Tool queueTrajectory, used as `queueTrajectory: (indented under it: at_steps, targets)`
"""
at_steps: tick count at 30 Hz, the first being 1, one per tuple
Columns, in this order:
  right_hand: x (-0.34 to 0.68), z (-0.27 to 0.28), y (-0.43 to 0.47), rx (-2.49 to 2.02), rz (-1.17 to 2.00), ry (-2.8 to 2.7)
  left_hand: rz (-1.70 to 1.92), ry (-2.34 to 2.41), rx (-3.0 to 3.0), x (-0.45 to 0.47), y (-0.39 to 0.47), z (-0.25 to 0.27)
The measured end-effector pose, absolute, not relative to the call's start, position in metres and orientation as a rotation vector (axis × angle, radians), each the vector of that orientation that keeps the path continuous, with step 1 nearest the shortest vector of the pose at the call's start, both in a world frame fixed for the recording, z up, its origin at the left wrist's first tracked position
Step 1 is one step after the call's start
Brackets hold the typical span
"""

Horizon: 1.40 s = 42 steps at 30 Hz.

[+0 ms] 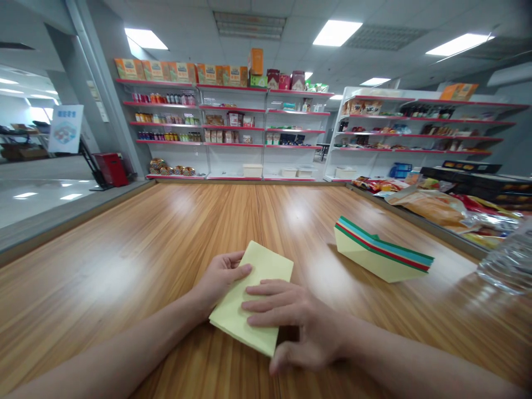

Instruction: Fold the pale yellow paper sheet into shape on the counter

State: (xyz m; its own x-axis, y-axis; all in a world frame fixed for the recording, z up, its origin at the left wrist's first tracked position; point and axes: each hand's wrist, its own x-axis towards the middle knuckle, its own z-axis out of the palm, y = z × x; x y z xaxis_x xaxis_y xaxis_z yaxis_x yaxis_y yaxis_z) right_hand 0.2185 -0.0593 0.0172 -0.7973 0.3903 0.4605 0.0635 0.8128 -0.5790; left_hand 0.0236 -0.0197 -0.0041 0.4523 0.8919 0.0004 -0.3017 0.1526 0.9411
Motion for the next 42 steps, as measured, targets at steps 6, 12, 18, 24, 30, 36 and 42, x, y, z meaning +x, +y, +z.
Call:
queueTrajectory:
  at_steps: [6, 12, 18, 24, 30, 36, 42]
  targets:
    - [0.223, 0.012, -0.046, -0.958, 0.581, -1.819, 0.695, 0.620, 1.172, 0.023, -0.032, 0.008]
    - [0.229, -0.004, -0.023, -1.109, 1.133, -1.527, 0.838, 0.514, 0.818, 0.014, -0.022, 0.016]
    - [0.233, -0.005, -0.018, -0.967, 1.073, -1.294, 1.181, 0.649, 0.927, 0.021, -0.017, 0.002]
    - [0.230, -0.003, -0.023, -0.894, 1.242, -1.307, 1.265, 0.873, 1.194, 0.021, -0.021, -0.003]
    - [0.232, -0.009, -0.018, -0.901, 1.314, -1.241, 1.237, 0.916, 1.263, 0.019, -0.025, 0.003]
    - [0.232, -0.010, -0.016, -0.874, 1.362, -1.217, 1.238, 0.912, 1.199, 0.019, -0.022, -0.003]
    - [0.232, -0.009, -0.017, -0.864, 1.369, -1.201, 1.249, 0.877, 1.188, 0.019, -0.019, -0.008]
